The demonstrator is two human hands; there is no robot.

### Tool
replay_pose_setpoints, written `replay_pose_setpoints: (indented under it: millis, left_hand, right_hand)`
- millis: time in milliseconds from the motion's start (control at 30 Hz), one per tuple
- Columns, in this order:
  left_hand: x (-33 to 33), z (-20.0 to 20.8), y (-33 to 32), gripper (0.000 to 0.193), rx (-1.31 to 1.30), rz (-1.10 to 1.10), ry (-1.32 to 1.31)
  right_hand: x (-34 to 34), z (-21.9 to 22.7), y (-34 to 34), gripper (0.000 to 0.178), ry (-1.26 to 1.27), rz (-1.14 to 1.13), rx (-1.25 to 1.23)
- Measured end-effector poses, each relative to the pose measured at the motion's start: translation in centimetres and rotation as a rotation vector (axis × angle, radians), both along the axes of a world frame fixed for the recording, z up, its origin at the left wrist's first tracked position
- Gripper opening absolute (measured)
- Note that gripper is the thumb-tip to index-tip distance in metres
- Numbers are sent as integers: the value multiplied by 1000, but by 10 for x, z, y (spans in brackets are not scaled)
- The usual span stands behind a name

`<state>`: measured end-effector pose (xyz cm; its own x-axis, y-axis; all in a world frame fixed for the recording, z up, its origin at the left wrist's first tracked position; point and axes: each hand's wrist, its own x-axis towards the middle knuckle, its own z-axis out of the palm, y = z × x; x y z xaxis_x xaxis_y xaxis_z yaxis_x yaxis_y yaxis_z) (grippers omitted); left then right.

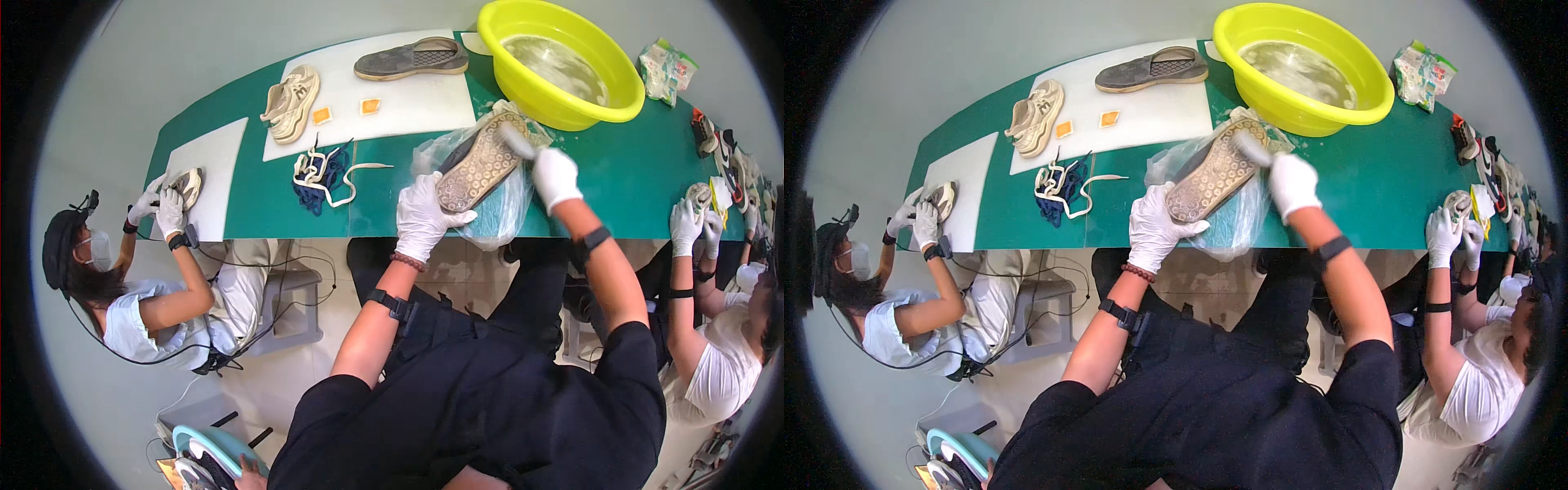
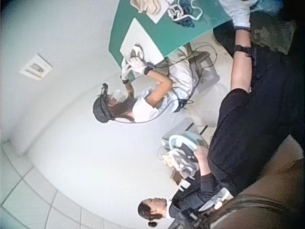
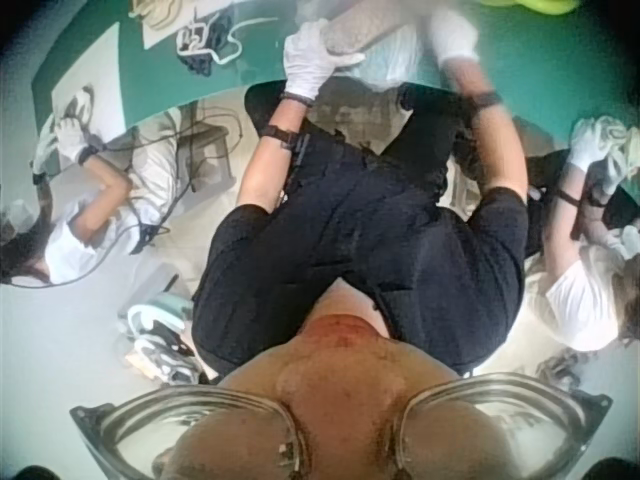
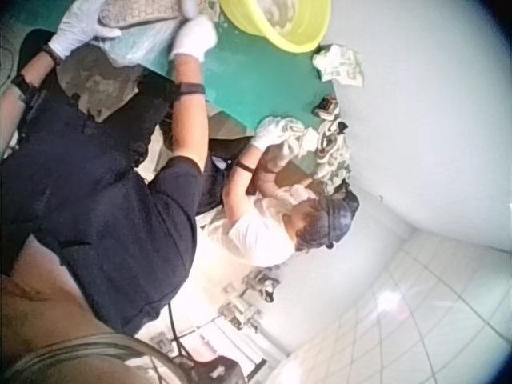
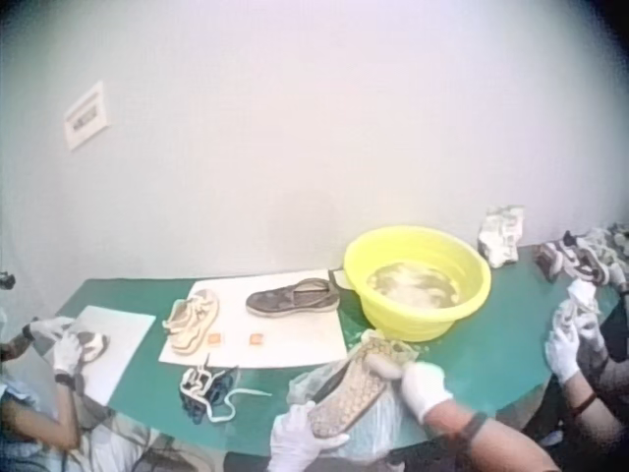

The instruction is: The person brushes the sole of a shoe with a cleaning tool and wipes the surface with a white cloth, handling the shoe over a workspace.

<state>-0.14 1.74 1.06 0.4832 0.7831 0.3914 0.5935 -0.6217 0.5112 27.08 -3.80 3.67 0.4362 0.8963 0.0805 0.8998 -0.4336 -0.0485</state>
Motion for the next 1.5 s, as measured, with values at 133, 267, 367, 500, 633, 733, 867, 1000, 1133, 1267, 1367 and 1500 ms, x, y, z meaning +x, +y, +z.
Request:
replay_pose_setpoints:
  millis: [133, 267, 367, 500, 633, 733, 867, 1000, 1133, 1267, 1367, 1500]
  left_hand:
    - [4, 1, -3, 95, -66, 4, 27]
    - [3, 0, -3, 94, -17, 23, 35]
    - [0, 2, -4, 93, -21, 10, 20]
    - [2, -1, -3, 93, -22, 3, -5]
    - [6, 2, -4, 91, -2, 0, 7]
    - [3, -3, -4, 91, -6, 33, 41]
    - [1, 2, -5, 89, -62, 1, 21]
    - [4, -1, -5, 79, -35, 4, -45]
    - [6, -4, -5, 71, -15, 20, -53]
    - [5, 2, -7, 67, -34, -3, -68]
    - [4, 2, -8, 64, -43, 0, -83]
    - [4, -3, -7, 65, -31, 23, -53]
  right_hand:
    - [22, -23, 2, 24, 52, -161, 127]
    - [-53, -4, -41, 13, 55, 88, 68]
    - [-73, 4, -51, 14, 76, 247, 55]
    - [2, -13, -9, 18, -69, 105, 160]
    - [-5, -29, -4, 16, -41, 26, 264]
    - [-85, -16, -25, 16, 92, 118, 206]
    - [-118, -6, -40, 15, 216, 149, 185]
    - [-127, -3, -45, 14, 233, 153, 186]
    - [-139, -6, -51, 12, 274, 142, 221]
    - [-150, -13, -60, 7, 255, 184, 287]
    - [-151, -18, -60, 7, 247, 189, 310]
    - [-151, -17, -64, 6, 246, 205, 322]
